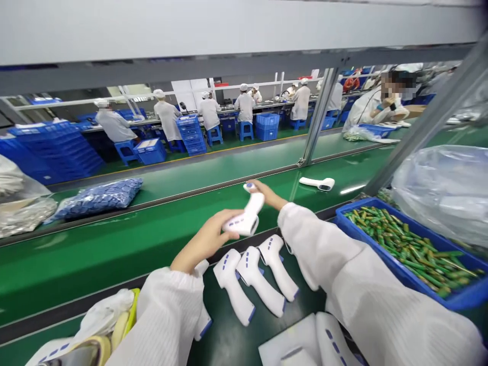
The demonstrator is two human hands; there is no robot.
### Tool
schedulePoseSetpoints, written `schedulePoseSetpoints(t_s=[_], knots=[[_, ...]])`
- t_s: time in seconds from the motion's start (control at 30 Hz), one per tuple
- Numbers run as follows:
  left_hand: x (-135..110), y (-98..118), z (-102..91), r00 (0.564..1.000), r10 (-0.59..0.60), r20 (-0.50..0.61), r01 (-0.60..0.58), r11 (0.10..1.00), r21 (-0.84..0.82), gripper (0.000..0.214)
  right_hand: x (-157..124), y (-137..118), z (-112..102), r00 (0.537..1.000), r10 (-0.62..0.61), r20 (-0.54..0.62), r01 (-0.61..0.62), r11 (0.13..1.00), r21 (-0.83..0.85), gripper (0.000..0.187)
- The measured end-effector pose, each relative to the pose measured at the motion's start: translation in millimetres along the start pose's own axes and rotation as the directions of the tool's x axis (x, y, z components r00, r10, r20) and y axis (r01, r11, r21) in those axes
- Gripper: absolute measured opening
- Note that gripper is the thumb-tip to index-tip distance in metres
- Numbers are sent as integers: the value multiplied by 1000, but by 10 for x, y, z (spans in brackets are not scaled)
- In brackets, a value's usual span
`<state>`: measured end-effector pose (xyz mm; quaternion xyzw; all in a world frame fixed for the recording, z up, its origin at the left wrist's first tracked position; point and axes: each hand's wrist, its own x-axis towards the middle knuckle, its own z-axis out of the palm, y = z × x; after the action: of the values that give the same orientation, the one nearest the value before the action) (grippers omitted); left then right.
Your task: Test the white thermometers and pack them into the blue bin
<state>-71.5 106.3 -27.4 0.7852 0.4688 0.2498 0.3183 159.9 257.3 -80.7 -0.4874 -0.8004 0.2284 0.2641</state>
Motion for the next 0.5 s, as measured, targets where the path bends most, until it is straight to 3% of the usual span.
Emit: schedulePoseSetpoints(t_s=[0.07,0.13,0.23,0.37,0.43,0.5], knots=[[-179,273,73,965,154,212,-137,986,-92,50,-257,11,-428,991,70,-113,-53,988,143,36],[-331,429,215,886,246,393,-196,967,-165,48,-593,0,-842,971,146,-191,-90,958,273,40],[-496,487,532,801,273,532,-213,962,-173,52,-1103,-65,-1295,930,242,-278,-112,903,414,45],[-652,440,854,825,221,519,-190,975,-113,61,-1554,-203,-1510,874,329,-358,-103,845,525,43],[-699,454,877,835,185,518,-159,983,-94,62,-1677,-298,-1482,876,346,-335,-106,817,566,42],[-701,531,832,889,118,442,-87,992,-90,58,-1755,-431,-1379,899,347,-267,-130,794,594,42]])
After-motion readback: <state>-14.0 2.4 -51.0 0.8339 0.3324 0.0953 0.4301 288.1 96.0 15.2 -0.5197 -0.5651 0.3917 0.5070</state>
